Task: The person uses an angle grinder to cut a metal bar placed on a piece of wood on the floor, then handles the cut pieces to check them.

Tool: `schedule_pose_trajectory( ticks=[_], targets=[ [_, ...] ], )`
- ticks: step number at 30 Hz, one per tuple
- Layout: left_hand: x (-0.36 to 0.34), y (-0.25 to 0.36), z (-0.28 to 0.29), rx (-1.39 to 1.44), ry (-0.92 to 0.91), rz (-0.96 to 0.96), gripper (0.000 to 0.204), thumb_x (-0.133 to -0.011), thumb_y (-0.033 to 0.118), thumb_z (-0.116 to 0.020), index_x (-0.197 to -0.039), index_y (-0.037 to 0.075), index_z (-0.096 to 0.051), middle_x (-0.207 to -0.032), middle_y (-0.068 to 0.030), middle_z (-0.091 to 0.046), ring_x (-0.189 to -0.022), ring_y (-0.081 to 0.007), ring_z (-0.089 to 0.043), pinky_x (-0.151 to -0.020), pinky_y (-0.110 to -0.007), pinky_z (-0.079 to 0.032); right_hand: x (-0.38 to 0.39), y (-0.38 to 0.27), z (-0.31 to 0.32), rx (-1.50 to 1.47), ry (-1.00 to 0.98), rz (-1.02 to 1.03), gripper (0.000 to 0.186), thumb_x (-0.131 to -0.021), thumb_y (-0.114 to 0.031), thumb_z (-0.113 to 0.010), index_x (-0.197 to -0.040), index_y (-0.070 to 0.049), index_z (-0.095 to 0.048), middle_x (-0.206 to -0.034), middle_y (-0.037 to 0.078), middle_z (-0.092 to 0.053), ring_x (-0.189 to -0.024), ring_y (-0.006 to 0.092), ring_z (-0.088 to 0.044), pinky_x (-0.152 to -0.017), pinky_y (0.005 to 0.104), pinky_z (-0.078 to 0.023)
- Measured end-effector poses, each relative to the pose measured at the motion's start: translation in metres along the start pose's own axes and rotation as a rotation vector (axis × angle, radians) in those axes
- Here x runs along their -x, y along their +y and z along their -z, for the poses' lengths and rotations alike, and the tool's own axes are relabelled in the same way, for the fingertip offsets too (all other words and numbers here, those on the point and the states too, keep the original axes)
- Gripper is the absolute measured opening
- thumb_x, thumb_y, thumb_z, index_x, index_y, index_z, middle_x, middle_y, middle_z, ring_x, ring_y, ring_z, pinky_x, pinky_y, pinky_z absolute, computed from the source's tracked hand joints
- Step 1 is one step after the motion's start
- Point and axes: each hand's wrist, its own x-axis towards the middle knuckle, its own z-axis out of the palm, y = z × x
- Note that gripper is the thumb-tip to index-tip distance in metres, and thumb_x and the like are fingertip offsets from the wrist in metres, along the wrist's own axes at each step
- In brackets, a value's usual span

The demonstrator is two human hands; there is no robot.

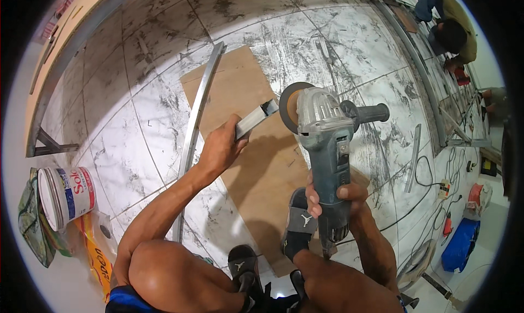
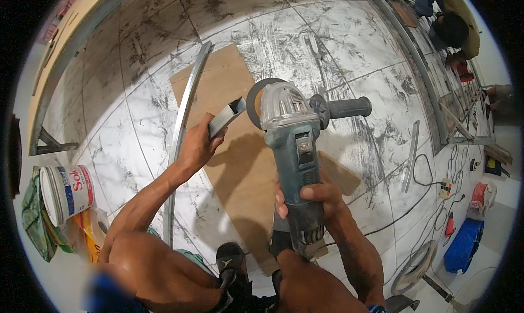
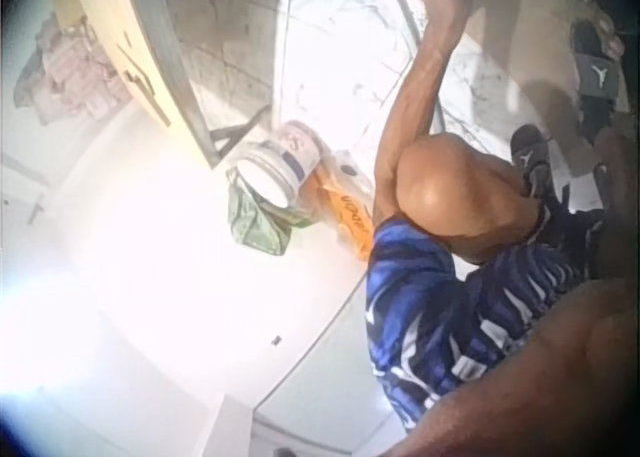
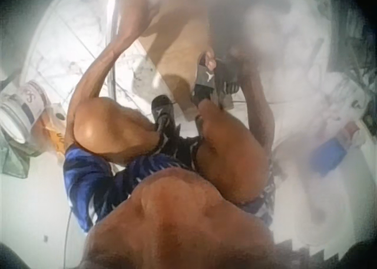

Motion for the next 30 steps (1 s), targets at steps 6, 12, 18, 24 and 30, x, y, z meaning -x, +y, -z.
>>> schedule_pose_trajectory(
  ticks=[6, 12, 18, 24, 30],
  targets=[
    [-0.009, 0.006, 0.002, -0.016, 0.022, -0.020, 0.027, -0.088, 0.013, -0.069, -0.103, 0.006, -0.048, -0.082, -0.0217, -0.064, -0.075, -0.0436, -0.064, -0.063, -0.048, -0.049, 0.000, -0.004, 0.000, 0.040, 0.047, -0.022, 0.061, -0.070, -0.026, -0.071, -0.118, 0.006, -0.051, -0.090, 0.018, -0.062, -0.073, 0.0254, -0.067, -0.068, 0.0367, -0.056],
    [-0.011, 0.002, 0.008, -0.052, 0.021, 0.009, 0.027, -0.087, 0.011, -0.067, -0.104, 0.007, -0.046, -0.081, -0.0224, -0.064, -0.075, -0.0436, -0.064, -0.062, -0.048, -0.048, -0.007, 0.002, 0.002, 0.049, 0.044, -0.058, 0.061, -0.070, -0.028, -0.071, -0.117, 0.006, -0.052, -0.091, 0.018, -0.063, -0.075, 0.0251, -0.068, -0.067, 0.0357, -0.057],
    [-0.011, -0.001, 0.010, -0.019, 0.065, -0.026, 0.026, -0.086, 0.008, -0.065, -0.101, 0.007, -0.044, -0.077, -0.0219, -0.062, -0.071, -0.0437, -0.063, -0.060, -0.048, -0.047, -0.012, 0.003, 0.000, 0.074, 0.020, -0.070, 0.060, -0.069, -0.025, -0.073, -0.115, 0.007, -0.053, -0.092, 0.018, -0.064, -0.076, 0.0246, -0.069, -0.064, 0.0361, -0.059],
    [-0.010, -0.011, 0.004, -0.018, 0.043, -0.029, 0.028, -0.083, 0.006, -0.065, -0.101, 0.007, -0.043, -0.079, -0.0209, -0.062, -0.072, -0.0427, -0.063, -0.061, -0.049, -0.048, -0.019, 0.003, -0.002, 0.081, 0.011, -0.068, 0.057, -0.071, -0.025, -0.073, -0.114, 0.007, -0.054, -0.092, 0.017, -0.064, -0.075, 0.0242, -0.069, -0.066, 0.0366, -0.060],
    [-0.016, -0.018, 0.001, 0.006, -0.014, -0.024, 0.032, -0.082, 0.008, -0.068, -0.103, 0.007, -0.044, -0.080, -0.0210, -0.063, -0.074, -0.0434, -0.063, -0.063, -0.050, -0.048, -0.016, 0.000, 0.005, 0.093, 0.014, -0.090, 0.056, -0.072, -0.026, -0.072, -0.115, 0.006, -0.054, -0.093, 0.017, -0.064, -0.077, 0.0241, -0.069, -0.067, 0.0374, -0.060]
  ],
)
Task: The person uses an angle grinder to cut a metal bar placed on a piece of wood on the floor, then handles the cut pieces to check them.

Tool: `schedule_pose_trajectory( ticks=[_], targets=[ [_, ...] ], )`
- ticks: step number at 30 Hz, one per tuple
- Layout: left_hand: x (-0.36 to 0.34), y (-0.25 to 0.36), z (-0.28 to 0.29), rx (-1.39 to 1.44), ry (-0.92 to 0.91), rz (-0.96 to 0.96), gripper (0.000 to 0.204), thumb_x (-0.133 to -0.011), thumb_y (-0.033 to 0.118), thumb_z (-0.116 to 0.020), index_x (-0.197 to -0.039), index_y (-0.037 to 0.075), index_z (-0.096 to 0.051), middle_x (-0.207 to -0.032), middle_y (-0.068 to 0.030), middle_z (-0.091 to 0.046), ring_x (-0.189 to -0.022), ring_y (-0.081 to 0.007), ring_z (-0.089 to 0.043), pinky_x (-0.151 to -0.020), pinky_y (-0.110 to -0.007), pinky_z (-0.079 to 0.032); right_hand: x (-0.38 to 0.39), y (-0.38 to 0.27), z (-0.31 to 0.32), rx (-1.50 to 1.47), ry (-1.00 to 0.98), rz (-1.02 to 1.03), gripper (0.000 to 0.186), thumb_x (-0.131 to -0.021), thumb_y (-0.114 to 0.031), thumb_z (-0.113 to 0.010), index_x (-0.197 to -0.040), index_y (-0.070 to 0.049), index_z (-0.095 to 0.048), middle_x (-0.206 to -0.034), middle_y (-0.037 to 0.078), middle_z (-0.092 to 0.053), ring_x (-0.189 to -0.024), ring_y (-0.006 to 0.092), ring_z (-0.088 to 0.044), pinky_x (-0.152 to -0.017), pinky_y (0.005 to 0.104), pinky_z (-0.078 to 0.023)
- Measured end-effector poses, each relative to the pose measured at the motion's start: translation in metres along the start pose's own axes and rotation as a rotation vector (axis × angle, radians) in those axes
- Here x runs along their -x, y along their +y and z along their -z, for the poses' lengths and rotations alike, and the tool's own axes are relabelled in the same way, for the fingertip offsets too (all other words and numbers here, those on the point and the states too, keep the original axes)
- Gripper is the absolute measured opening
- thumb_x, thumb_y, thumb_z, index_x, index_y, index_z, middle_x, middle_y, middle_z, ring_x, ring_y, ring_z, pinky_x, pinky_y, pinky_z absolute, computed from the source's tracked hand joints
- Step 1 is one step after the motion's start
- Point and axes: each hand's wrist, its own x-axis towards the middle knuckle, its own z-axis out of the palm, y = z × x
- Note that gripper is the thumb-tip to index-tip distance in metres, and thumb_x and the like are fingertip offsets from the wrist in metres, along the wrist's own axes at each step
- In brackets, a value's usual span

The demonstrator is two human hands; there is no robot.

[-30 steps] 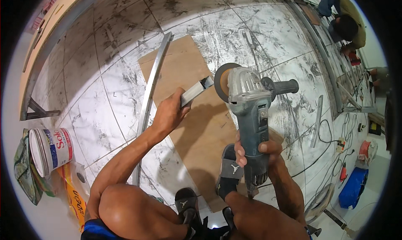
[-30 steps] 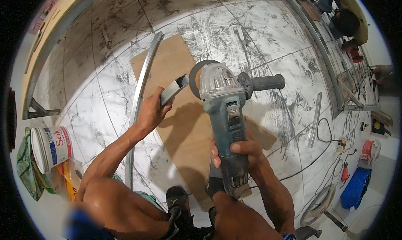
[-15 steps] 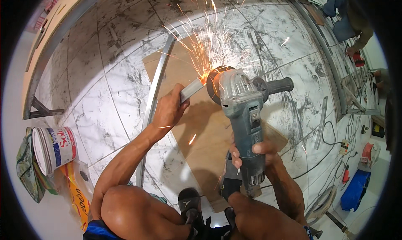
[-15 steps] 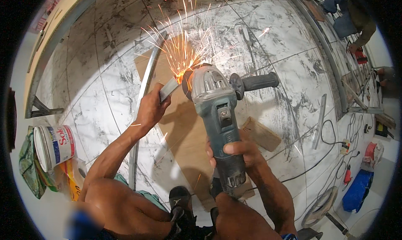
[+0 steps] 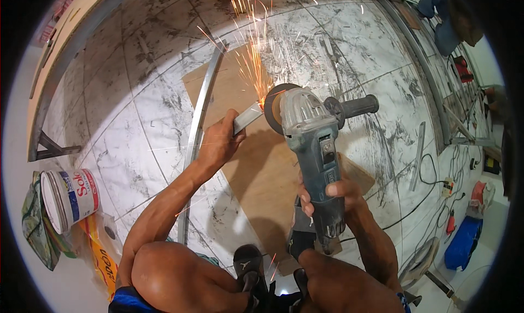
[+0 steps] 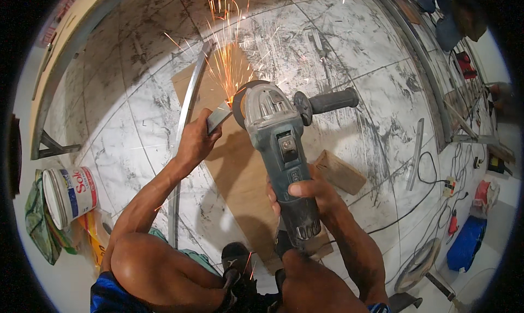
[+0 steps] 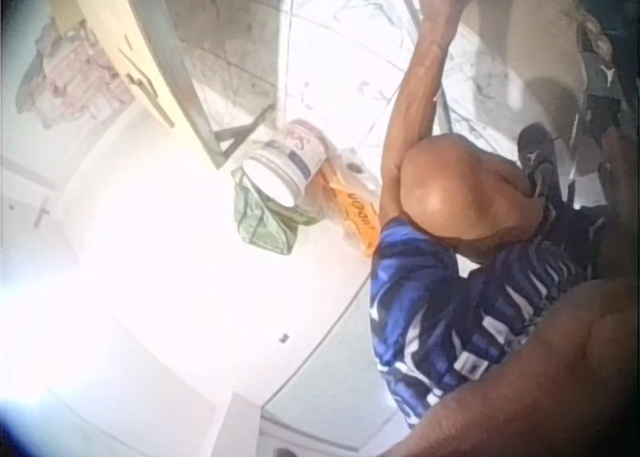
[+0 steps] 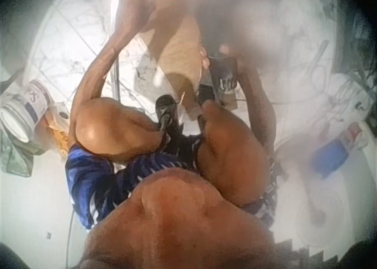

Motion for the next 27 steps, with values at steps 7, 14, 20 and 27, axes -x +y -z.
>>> schedule_pose_trajectory(
  ticks=[7, 14, 20, 27],
  targets=[
    [-0.002, 0.011, 0.001, 0.001, 0.019, -0.038, 0.026, -0.083, 0.004, -0.067, -0.097, 0.007, -0.046, -0.074, -0.0180, -0.062, -0.070, -0.0405, -0.063, -0.061, -0.045, -0.048, -0.001, -0.003, -0.003, -0.052, 0.005, -0.011, 0.057, -0.071, -0.026, -0.072, -0.114, 0.007, -0.054, -0.093, 0.017, -0.063, -0.077, 0.0247, -0.068, -0.069, 0.0378, -0.059],
    [-0.004, 0.006, 0.001, 0.023, -0.041, -0.014, 0.028, -0.082, 0.005, -0.069, -0.098, 0.005, -0.047, -0.075, -0.0208, -0.062, -0.074, -0.0421, -0.064, -0.064, -0.046, -0.048, -0.003, -0.003, -0.004, -0.042, 0.000, -0.010, 0.057, -0.070, -0.026, -0.072, -0.113, 0.007, -0.055, -0.091, 0.017, -0.063, -0.076, 0.0252, -0.068, -0.069, 0.0372, -0.057],
    [-0.003, 0.011, 0.000, 0.026, -0.058, 0.017, 0.030, -0.081, 0.005, -0.070, -0.099, 0.005, -0.047, -0.075, -0.0225, -0.062, -0.075, -0.0428, -0.064, -0.063, -0.046, -0.048, -0.001, -0.007, -0.002, -0.023, 0.007, 0.005, 0.055, -0.071, -0.025, -0.071, -0.112, 0.007, -0.054, -0.091, 0.018, -0.062, -0.076, 0.0259, -0.068, -0.068, 0.0378, -0.057],
    [-0.003, 0.011, 0.002, -0.007, -0.056, -0.013, 0.031, -0.079, 0.007, -0.071, -0.100, 0.005, -0.048, -0.075, -0.0226, -0.063, -0.074, -0.0428, -0.064, -0.062, -0.047, -0.048, -0.003, -0.008, 0.001, -0.015, -0.024, 0.021, 0.055, -0.073, -0.024, -0.071, -0.113, 0.008, -0.053, -0.091, 0.018, -0.062, -0.076, 0.0262, -0.068, -0.068, 0.0388, -0.057]
  ],
)
